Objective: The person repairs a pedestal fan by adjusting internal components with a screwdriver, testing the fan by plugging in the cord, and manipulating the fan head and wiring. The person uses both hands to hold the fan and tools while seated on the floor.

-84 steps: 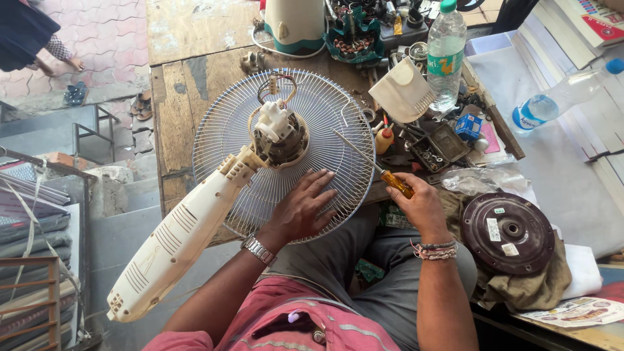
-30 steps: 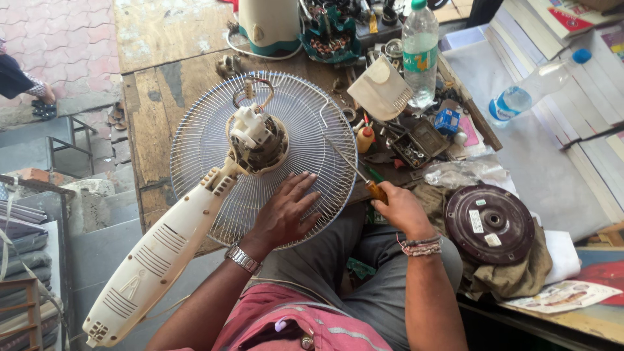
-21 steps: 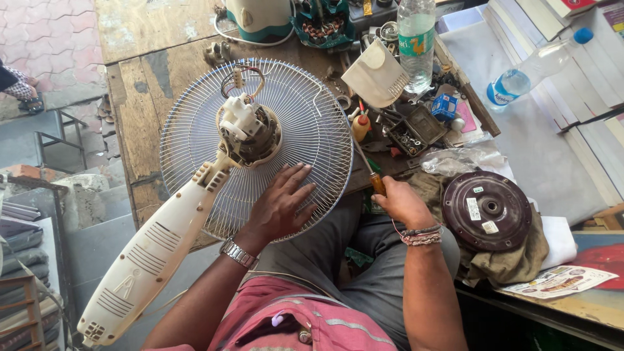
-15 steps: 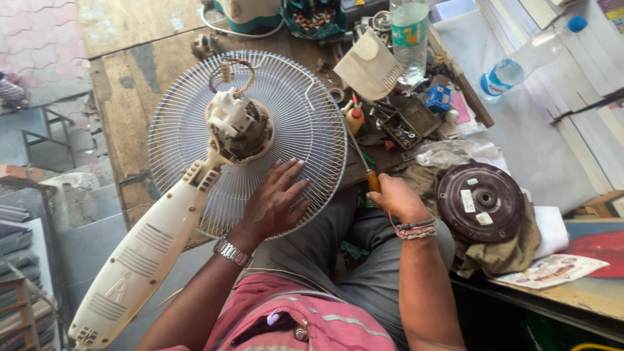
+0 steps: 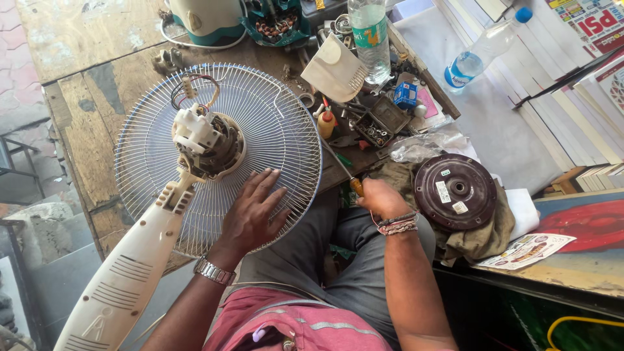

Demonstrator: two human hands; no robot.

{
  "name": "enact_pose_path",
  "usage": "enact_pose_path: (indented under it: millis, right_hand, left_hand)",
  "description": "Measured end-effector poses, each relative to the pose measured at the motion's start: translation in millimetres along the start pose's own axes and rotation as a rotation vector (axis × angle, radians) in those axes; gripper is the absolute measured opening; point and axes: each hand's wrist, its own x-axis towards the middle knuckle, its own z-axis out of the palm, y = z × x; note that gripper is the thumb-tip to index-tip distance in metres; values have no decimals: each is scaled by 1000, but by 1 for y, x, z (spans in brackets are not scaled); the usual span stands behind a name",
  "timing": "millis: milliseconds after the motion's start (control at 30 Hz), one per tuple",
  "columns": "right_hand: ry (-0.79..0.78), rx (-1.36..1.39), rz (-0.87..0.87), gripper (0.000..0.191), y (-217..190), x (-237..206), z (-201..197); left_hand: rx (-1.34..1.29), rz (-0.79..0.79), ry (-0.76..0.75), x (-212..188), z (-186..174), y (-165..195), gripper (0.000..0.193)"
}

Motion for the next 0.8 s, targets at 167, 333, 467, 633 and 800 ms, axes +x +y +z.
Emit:
enact_pose_path:
  millis: [167, 333, 467, 633, 800]
  right_hand:
    - [224, -147, -202, 42, -12, 3, 13]
    - [298, -133, -55, 52, -49, 19, 27]
    - [416, -141, -144, 57, -65, 23, 33]
    - [488, -121, -184, 54, -65, 21, 37]
    - [628, -138, -294, 43, -66, 15, 33]
  left_hand:
    - [-19, -5, 2, 0, 1, -1, 43]
    - [-36, 11, 6, -10, 3, -7, 43]
    - [-38, 26, 11, -16, 1, -12, 44]
    - [-102, 37, 21, -12, -19, 5, 50]
    - [-74, 61, 130, -19, -75, 42, 48]
